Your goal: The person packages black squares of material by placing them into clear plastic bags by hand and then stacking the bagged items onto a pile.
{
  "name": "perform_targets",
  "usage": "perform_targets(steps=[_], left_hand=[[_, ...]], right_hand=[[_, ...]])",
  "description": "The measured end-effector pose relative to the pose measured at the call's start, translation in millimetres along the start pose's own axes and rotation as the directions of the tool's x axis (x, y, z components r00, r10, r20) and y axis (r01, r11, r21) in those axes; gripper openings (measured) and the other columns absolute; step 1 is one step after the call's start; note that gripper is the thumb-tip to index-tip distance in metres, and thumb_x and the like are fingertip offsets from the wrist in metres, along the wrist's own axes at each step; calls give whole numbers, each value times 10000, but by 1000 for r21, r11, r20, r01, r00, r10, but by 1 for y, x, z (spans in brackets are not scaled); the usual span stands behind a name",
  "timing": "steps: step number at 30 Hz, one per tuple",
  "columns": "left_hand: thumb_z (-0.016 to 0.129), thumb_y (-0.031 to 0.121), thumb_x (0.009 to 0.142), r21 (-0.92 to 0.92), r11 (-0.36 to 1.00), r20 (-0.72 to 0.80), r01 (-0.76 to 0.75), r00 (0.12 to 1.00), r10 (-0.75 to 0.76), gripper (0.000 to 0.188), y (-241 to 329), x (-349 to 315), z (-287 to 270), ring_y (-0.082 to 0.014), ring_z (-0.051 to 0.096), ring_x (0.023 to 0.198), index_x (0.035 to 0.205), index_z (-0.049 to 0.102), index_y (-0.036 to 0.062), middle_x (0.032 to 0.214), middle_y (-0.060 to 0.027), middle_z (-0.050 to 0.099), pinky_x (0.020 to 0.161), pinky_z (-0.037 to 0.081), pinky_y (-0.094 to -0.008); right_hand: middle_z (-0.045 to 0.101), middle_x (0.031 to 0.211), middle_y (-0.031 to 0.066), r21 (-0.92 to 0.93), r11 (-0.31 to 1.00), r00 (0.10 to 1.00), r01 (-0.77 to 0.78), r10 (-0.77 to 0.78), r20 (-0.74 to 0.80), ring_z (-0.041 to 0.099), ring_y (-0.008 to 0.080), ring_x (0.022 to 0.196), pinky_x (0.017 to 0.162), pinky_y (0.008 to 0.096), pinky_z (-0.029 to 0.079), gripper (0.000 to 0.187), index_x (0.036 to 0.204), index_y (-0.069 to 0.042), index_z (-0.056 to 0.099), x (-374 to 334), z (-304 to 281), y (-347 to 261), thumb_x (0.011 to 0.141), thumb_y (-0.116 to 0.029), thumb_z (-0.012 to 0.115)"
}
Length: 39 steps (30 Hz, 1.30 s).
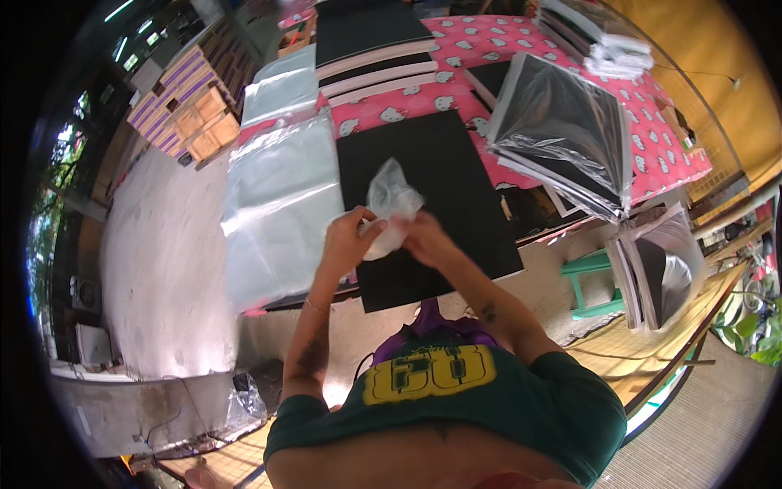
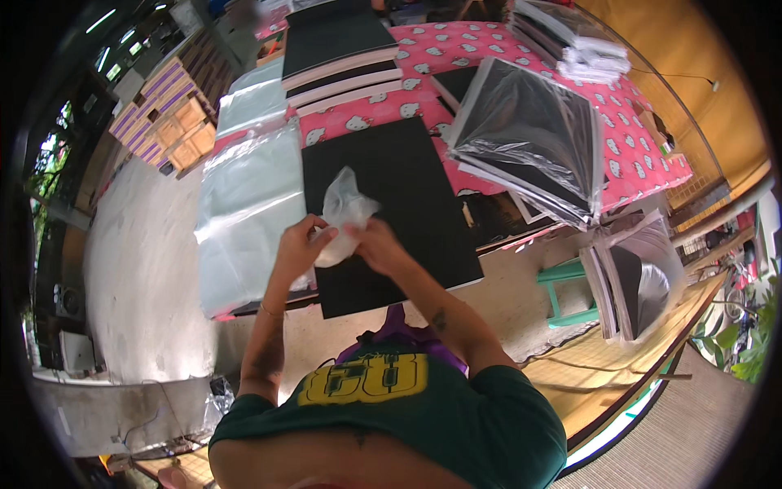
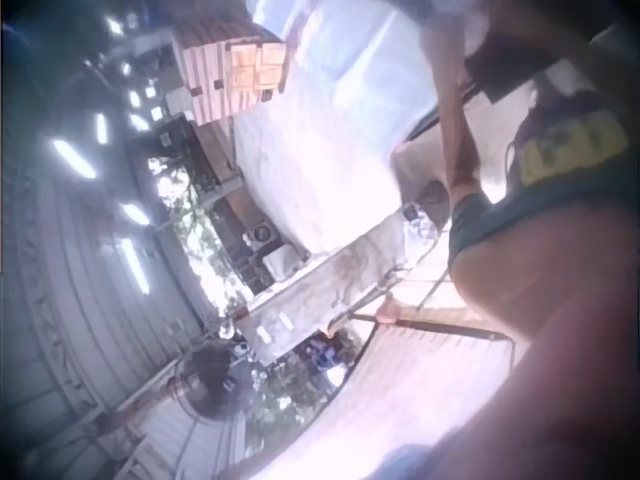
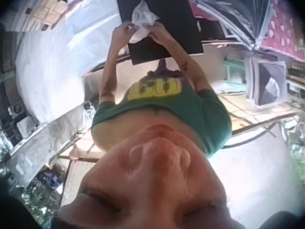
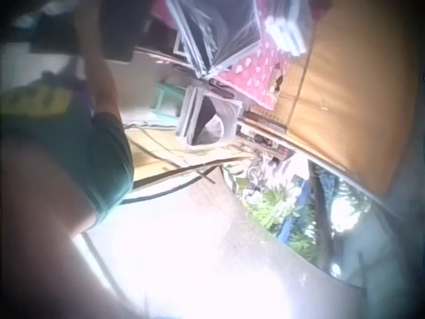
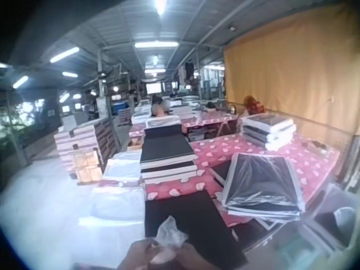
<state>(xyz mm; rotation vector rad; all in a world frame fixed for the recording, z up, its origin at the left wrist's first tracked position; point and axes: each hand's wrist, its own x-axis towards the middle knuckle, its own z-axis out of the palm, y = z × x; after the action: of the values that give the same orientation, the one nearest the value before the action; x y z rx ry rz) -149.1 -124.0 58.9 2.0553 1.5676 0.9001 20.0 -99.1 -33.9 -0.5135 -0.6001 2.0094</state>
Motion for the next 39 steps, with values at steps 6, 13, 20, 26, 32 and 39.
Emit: perform_targets(steps=[6, 13, 20, 26, 32, 39], left_hand=[[614, 210, 853, -186, 982, -21, 36, 999, -40, 232, -44, 12, -39, -126, 432, 520, 785, 597, -11, 580, -81, 508, 519, 383, -288], [556, 224, 900, -226, 974, -167, 8, 985, -47, 249, -86, 41, -34, -72, 354, 589, 800, 575, -4, 610, 15, 438, 538, 326, -239], [516, 300, 930, -672, 741, -272, 14, 925, -265, 335, -108, 66, -37, -36, 247, 576, 684, 510, 74, 615, 89, 329, 506, 244, -220], [497, 423, 907, -763, 479, -6, 434, 736, -677, 420, -160, 44, -12, -140, 538, 700, 937, 589, 15, 802, -65, 572, 660, 407, -227], [550, 332, 871, -132, 988, -746, 80, 648, -152, 409, -62, 34, 17, -289, 599, 839, 1038, 568, -40, 928, -187, 613, 752, 467, -349], [602, 227, 838, -315, 948, -202, 46, 973, -114, 226, 16, 18, 121, -237, 598, 622, 876, 597, 4, 710, -164, 595, 591, 460, -359]], right_hand=[[561, 1161, 86, -114, 908, 881, 403, -418, -222, 543, 177, 1063, 927, 348, 424, 319, 1173, -56, 476, -2, -11, -56, 885, -166, 558], [626, 971, 47, -144, 934, 916, 328, -352, -192, 601, 132, 894, 809, 300, 477, 218, 1016, -52, 580, 4, -33, -64, 847, -180, 633], [581, 881, 24, -226, 883, 792, 410, -468, -392, 554, 126, 801, 736, 277, 455, 266, 1023, -78, 583, -47, -146, -111, 837, -257, 647], [528, 1157, 99, -579, 815, 961, -24, -141, -239, 484, 216, 1110, 922, 468, 347, 633, 1247, -102, 457, -67, -92, -86, 807, -544, 567], [417, 1316, 122, -26, 980, 980, 195, -193, 56, 379, 248, 1235, 991, 488, 295, 683, 1338, -68, 339, -36, -98, -101, 836, -479, 552], [599, 1080, 77, -216, 969, 993, 118, -117, 17, 574, 195, 1016, 895, 355, 446, 360, 1178, -46, 505, -32, -50, -55, 881, -238, 570]])
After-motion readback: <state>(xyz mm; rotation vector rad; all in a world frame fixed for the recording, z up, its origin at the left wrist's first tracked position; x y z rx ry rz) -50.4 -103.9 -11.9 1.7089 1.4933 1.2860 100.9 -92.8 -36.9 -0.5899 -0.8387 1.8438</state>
